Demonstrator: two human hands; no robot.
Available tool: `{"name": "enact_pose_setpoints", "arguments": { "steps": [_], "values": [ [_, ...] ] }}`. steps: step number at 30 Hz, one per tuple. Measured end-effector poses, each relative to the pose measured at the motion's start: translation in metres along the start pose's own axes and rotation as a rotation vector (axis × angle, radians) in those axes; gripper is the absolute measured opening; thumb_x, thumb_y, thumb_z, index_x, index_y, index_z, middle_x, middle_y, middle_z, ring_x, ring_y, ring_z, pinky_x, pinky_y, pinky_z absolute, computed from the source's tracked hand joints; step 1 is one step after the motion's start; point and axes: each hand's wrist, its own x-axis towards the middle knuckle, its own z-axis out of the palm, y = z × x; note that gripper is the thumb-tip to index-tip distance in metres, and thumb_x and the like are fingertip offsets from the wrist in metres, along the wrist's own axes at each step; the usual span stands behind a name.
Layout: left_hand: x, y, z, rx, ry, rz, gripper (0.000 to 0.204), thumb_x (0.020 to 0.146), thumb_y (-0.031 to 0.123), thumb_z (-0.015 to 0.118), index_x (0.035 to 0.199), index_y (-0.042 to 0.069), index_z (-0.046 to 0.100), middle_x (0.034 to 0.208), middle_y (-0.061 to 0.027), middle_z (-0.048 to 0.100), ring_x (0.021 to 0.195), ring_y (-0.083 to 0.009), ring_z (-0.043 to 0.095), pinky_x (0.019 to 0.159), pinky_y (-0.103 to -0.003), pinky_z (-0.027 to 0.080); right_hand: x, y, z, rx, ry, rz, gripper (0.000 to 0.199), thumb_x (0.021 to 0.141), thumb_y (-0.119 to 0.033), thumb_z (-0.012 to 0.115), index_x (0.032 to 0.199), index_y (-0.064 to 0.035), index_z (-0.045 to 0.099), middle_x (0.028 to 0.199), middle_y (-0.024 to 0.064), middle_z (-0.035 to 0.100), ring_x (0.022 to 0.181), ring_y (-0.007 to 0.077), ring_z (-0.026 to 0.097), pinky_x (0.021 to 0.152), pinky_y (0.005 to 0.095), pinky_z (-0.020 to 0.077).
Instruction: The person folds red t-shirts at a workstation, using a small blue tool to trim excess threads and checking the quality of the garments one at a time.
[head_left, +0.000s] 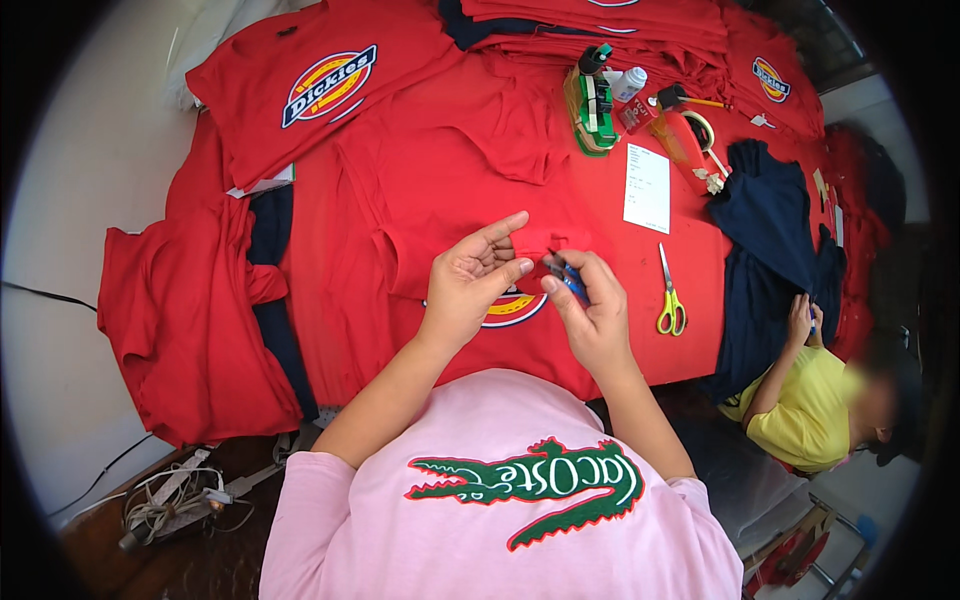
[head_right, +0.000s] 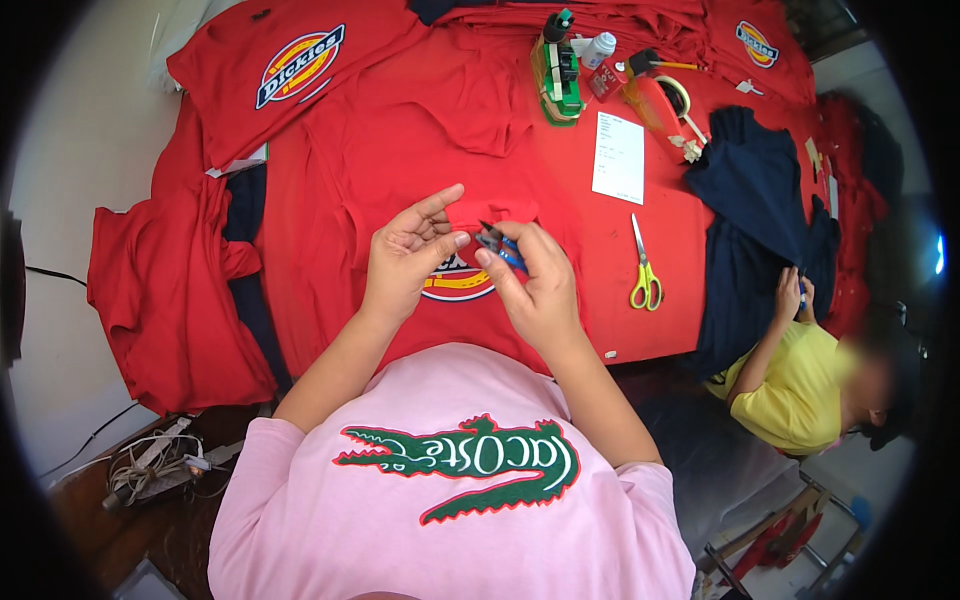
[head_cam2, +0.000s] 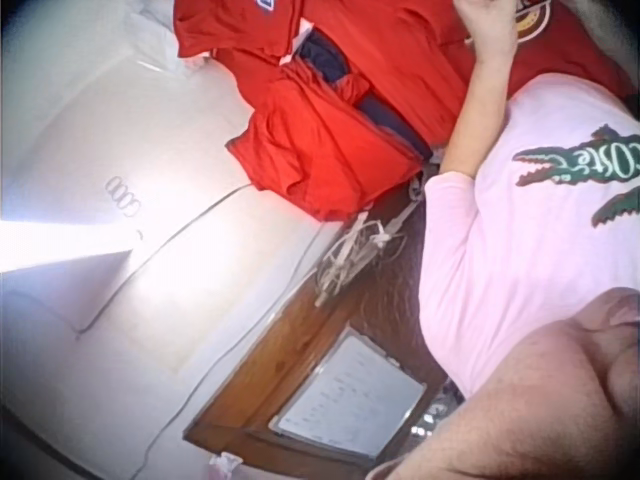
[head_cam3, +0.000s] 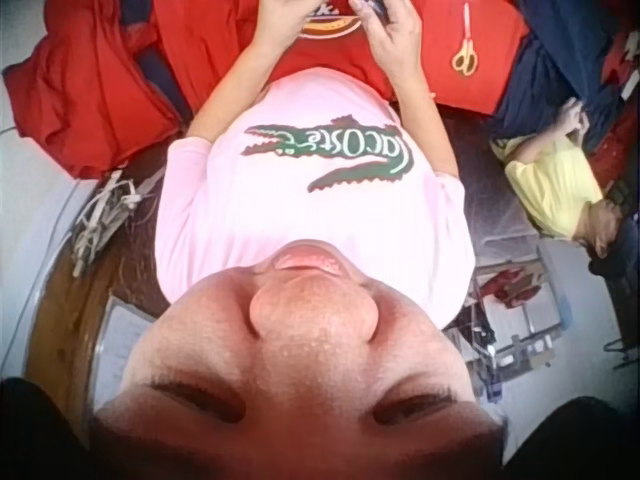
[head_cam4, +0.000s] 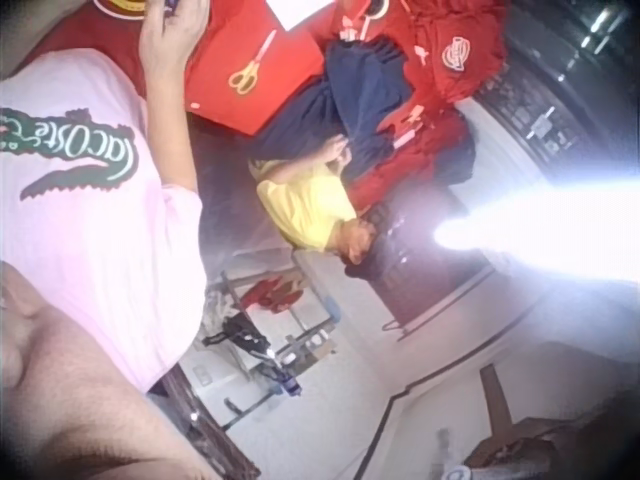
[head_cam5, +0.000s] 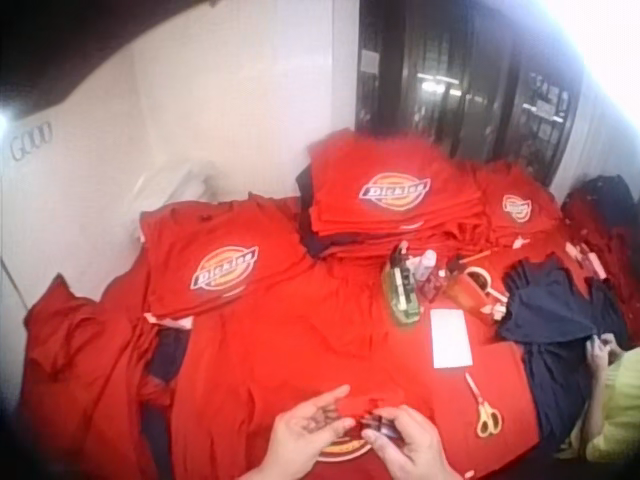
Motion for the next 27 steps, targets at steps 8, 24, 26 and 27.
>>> {"name": "enact_pose_setpoints", "arguments": {
  "steps": [8, 24, 26, 27],
  "values": [
    [-0.002, 0.004, 0.004, -0.074, -0.006, -0.030, 0.056, 0.097, -0.009, 0.066, 0.151, -0.004, 0.051, 0.123, -0.0089, 0.070, 0.111, -0.0099, 0.067, 0.099, -0.024, 0.054, 0.001, -0.010, -0.001, -0.201, 0.043, 0.028, 0.027, 0.095, -0.022, 0.077, 0.106, 0.0006, 0.068, 0.085, 0.0129, 0.070, 0.077, 0.0265, 0.068, 0.067, 0.0381, 0.0521],
    [-0.004, -0.004, 0.001, -0.041, -0.018, 0.004, 0.057, 0.097, -0.010, 0.066, 0.151, -0.005, 0.050, 0.114, -0.0060, 0.070, 0.105, -0.0080, 0.067, 0.096, -0.023, 0.053, 0.001, -0.014, -0.005, -0.009, -0.009, 0.181, 0.019, 0.098, -0.017, 0.073, 0.105, 0.0018, 0.074, 0.077, 0.0134, 0.068, 0.065, 0.0177, 0.064, 0.059, 0.0311, 0.0487],
    [-0.004, -0.003, 0.002, -0.037, -0.011, -0.006, 0.057, 0.096, -0.010, 0.066, 0.151, -0.005, 0.050, 0.111, -0.0041, 0.069, 0.103, -0.0070, 0.066, 0.095, -0.022, 0.053, 0.002, -0.015, -0.006, -0.009, -0.014, 0.191, 0.019, 0.098, -0.016, 0.073, 0.105, 0.0017, 0.074, 0.077, 0.0135, 0.068, 0.065, 0.0173, 0.064, 0.059, 0.0311, 0.0488],
    [-0.003, -0.002, 0.003, -0.035, -0.007, -0.010, 0.057, 0.096, -0.010, 0.067, 0.151, -0.005, 0.050, 0.110, -0.0032, 0.068, 0.102, -0.0065, 0.066, 0.094, -0.022, 0.053, 0.002, -0.017, -0.007, -0.017, -0.012, 0.192, 0.019, 0.099, -0.016, 0.073, 0.104, 0.0016, 0.075, 0.078, 0.0134, 0.068, 0.065, 0.0172, 0.064, 0.059, 0.0313, 0.0490]
  ]
}}
